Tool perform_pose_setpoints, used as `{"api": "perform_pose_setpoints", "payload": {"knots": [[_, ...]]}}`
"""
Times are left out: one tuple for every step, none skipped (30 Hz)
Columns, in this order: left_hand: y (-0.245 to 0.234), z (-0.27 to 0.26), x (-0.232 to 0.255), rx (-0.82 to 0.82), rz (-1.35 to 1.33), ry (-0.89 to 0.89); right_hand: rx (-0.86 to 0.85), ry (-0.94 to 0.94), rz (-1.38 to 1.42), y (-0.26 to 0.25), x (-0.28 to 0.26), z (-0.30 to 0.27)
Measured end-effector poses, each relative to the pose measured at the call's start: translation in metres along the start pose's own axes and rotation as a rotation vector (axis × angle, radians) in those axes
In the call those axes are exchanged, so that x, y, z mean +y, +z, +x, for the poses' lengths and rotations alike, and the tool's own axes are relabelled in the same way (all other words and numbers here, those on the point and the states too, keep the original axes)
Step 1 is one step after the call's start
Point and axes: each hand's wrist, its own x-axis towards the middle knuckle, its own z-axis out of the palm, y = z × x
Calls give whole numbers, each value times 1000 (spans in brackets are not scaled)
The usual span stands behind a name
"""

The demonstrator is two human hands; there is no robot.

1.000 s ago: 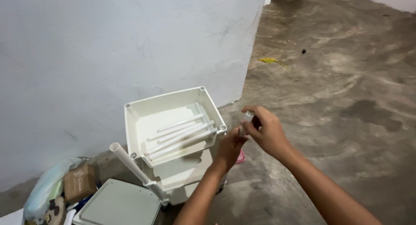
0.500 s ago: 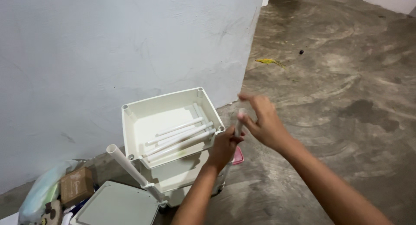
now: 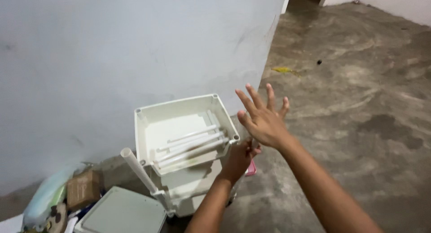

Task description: The person assembles a white plastic storage cart by inserting support rods into the drawers and stacking them. They attach the top lid and place small storage baskets on top of the finished unit.

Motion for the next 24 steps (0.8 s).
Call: {"api": "perform_pose_setpoints", "payload": {"knots": [[2,-3,-4,4,-58,39,-57,22,-21,-1,1,-3],[5,-7,-6,-14,-5,7,-71,-7,-33,-6,1,-4],[7,-4,-7,-25,48,-7,-70,-43,-53,-18,0,-1],[8,-2,-7,-35,101,-22,-70,-78,-73,-32,-3,2],[8,-2,-7,-24,47,-28,5,-86,-47,-46,-7,5],[7,-3,-7,-14,-7,-34,80,-92,-22,-62,-6,9],[8,-5,-6,-1,-61,-44,169,-69,14,-78,-2,17],[8,-7,-6,6,-72,-32,259,-44,50,-89,5,22],[8,-9,-6,10,-83,-19,338,-39,60,-91,12,21],[8,-11,-6,14,-95,-7,401,-26,59,-87,21,19],[8,-10,-4,16,-104,9,367,-57,65,-72,22,19],[8,-10,-3,19,-112,26,329,-94,62,-51,21,20],[7,-9,-1,22,-121,44,280,-125,57,-27,16,26],[5,-8,0,-3,-36,-15,134,-113,223,-7,16,26],[6,-8,1,-32,50,-74,11,-92,410,7,19,25],[7,-7,3,-60,136,-133,-99,-51,589,17,25,24],[6,-7,5,-37,170,-109,-117,-10,420,21,27,26],[7,-7,6,-13,205,-85,-132,31,251,23,28,27],[9,-8,7,2,237,-65,-150,80,84,24,29,26],[9,-11,5,19,161,-20,-157,116,136,23,26,24],[10,-11,4,43,78,30,-163,148,179,20,24,23],[13,-10,2,66,-5,80,-168,180,222,15,21,22],[13,-11,-3,63,-12,56,-177,170,240,13,17,21],[15,-11,-9,59,-19,32,-186,161,258,10,14,20]]}}
